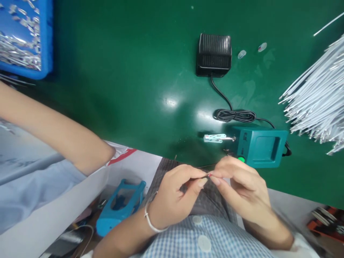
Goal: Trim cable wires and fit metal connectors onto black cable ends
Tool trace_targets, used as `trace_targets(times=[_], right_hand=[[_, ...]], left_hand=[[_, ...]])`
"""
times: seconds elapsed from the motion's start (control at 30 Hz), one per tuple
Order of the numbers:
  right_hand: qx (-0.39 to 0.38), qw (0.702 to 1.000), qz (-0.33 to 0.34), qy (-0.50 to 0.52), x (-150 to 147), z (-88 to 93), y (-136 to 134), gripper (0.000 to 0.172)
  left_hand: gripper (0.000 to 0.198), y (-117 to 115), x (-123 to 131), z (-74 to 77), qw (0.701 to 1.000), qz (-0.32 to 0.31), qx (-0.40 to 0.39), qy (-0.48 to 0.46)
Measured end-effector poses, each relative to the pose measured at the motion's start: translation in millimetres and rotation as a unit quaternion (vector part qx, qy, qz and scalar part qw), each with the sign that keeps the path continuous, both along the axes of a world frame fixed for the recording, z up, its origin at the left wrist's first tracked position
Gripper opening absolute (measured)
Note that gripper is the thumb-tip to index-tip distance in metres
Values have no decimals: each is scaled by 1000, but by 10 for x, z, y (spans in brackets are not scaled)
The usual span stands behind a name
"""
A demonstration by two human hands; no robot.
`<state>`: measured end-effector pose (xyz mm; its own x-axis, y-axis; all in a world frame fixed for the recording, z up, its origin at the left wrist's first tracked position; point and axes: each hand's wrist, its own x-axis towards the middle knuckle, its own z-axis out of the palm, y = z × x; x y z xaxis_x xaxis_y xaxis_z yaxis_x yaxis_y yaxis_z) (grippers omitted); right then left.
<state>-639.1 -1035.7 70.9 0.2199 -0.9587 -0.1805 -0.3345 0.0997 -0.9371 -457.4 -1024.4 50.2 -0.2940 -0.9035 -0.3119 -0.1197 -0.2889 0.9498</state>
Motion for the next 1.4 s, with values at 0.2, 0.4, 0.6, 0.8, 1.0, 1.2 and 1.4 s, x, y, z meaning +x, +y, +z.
trace_targets(times=[0.2,0.4,0.6,0.8,1.0,1.2,1.4], right_hand=[[-6,999,41,4,-45,4,-78,19],[5,1000,-8,-17,47,-39,-1,16],[45,993,-58,-91,169,-45,48,15],[152,971,-88,-159,92,-78,54,9],[130,973,-125,-148,19,-131,61,4],[79,991,-65,-89,126,-79,67,12],[28,997,-28,-61,87,-43,48,13]], left_hand=[[17,-26,30,11,994,-21,-94,-56],[11,23,-1,34,998,-29,-47,-38],[28,41,-24,62,970,-19,199,140],[40,5,-12,49,895,-33,346,278],[38,-21,3,85,922,-6,316,225],[32,4,-18,59,947,-20,273,167],[15,-26,18,47,980,-36,174,86]])
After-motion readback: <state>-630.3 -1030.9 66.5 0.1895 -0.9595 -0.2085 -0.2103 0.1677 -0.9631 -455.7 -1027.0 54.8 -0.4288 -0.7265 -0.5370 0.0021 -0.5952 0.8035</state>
